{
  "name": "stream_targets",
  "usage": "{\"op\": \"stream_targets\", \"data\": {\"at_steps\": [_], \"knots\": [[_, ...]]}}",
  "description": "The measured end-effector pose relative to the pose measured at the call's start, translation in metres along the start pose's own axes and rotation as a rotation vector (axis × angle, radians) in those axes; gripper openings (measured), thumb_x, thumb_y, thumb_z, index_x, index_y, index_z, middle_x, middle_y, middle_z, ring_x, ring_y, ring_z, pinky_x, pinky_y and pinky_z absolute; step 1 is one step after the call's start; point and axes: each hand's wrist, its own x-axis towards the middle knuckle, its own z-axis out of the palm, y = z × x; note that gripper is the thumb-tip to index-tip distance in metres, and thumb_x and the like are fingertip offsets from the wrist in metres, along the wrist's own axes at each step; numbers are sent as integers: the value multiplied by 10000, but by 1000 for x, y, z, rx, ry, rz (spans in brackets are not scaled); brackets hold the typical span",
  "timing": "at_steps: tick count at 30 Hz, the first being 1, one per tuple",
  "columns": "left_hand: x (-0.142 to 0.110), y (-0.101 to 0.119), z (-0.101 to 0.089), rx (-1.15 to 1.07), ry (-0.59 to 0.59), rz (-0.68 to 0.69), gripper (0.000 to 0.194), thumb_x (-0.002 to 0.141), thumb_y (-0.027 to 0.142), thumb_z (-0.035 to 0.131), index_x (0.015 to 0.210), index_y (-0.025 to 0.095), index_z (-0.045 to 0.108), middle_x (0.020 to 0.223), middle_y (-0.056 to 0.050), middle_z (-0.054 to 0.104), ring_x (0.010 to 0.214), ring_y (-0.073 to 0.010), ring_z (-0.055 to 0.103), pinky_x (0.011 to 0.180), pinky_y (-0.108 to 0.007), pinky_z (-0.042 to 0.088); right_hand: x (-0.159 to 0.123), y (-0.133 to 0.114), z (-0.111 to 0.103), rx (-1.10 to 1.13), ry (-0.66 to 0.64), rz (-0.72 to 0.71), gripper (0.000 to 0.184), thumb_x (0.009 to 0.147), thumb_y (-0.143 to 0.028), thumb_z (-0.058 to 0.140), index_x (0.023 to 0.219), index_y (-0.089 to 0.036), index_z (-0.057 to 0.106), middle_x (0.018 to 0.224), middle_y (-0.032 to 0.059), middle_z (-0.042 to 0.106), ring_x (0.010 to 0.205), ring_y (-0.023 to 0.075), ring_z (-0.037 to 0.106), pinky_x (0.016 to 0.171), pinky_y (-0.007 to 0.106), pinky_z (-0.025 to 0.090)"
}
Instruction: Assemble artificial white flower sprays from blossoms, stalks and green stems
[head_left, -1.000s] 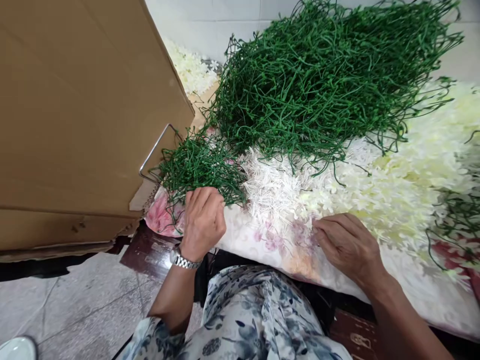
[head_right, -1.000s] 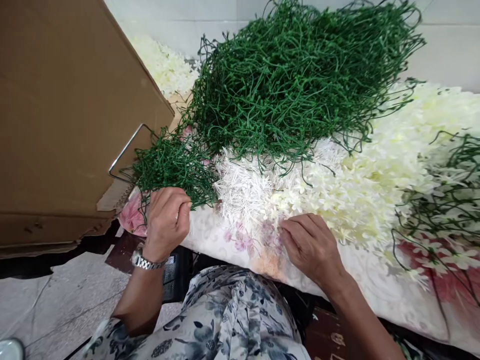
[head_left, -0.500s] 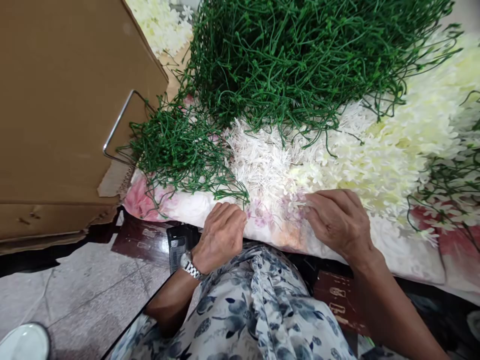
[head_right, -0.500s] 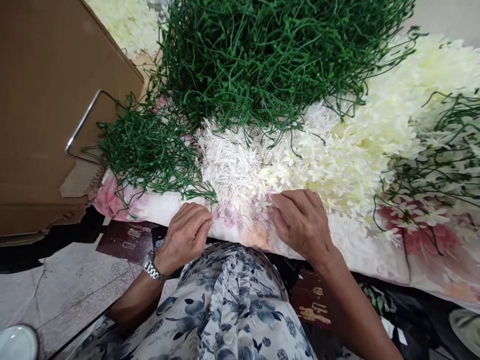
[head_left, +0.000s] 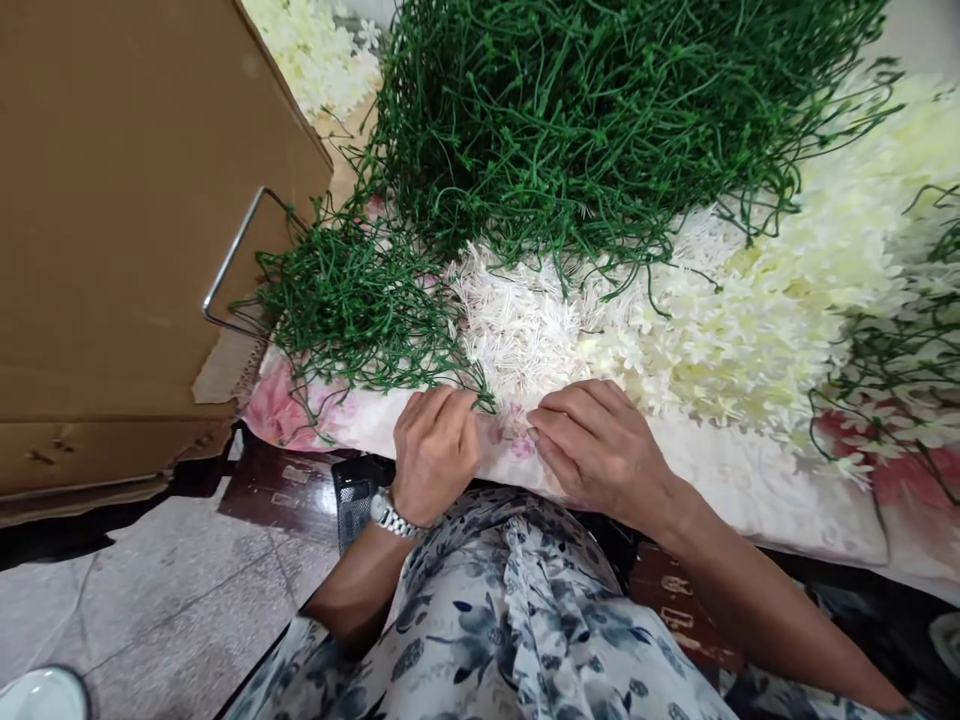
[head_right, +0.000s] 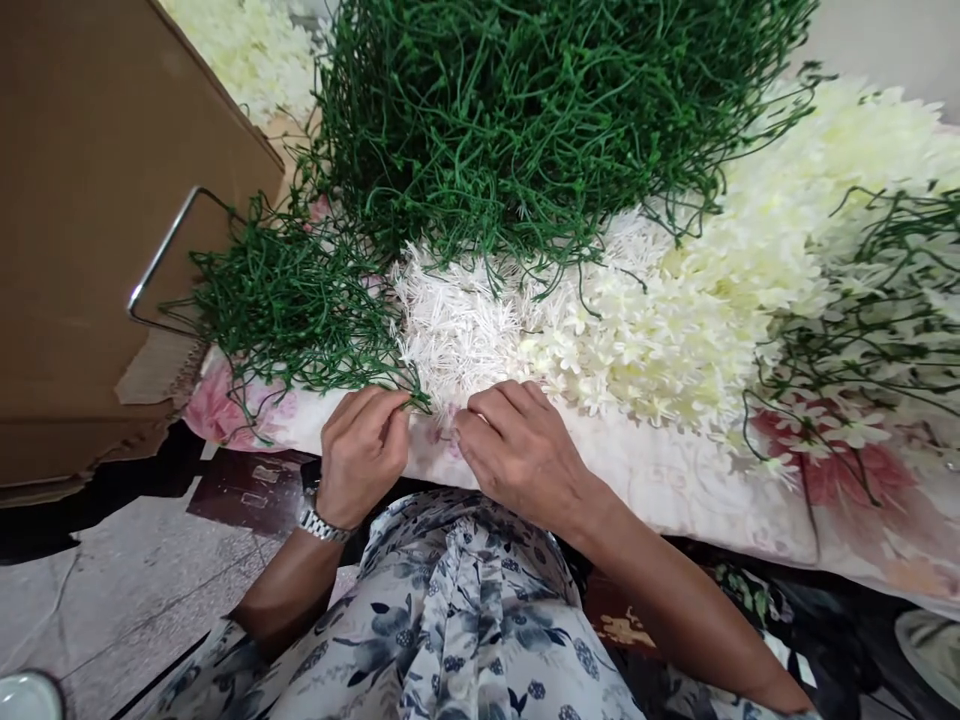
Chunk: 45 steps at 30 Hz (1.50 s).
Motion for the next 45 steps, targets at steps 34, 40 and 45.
{"op": "stream_targets", "data": {"at_steps": [34,40,45], "knots": [[-20,-12,-26,-636,76,-281,242,799,193,603,1040,198,632,776,-9,657,666,-101,608,628,-208,500,35,-23,20,107,-136,-37,168,859,-147,485,770,-164,627,789,55,587,752,161,497,691,306,406],[-14,-17,-18,-329,106,-114,160,809,118,533,916,174,639,793,-30,654,734,-138,593,687,-277,482,23,-20,7,295,-50,28,129,850,-141,494,792,-151,610,795,61,617,757,148,549,696,301,450],[-11,-14,-15,-122,9,68,174,771,86,531,875,182,633,833,-52,646,818,-188,574,776,-368,433,10,-11,-9,667,134,350,63,823,-153,560,790,-177,609,763,27,619,707,123,577,635,262,463]]}}
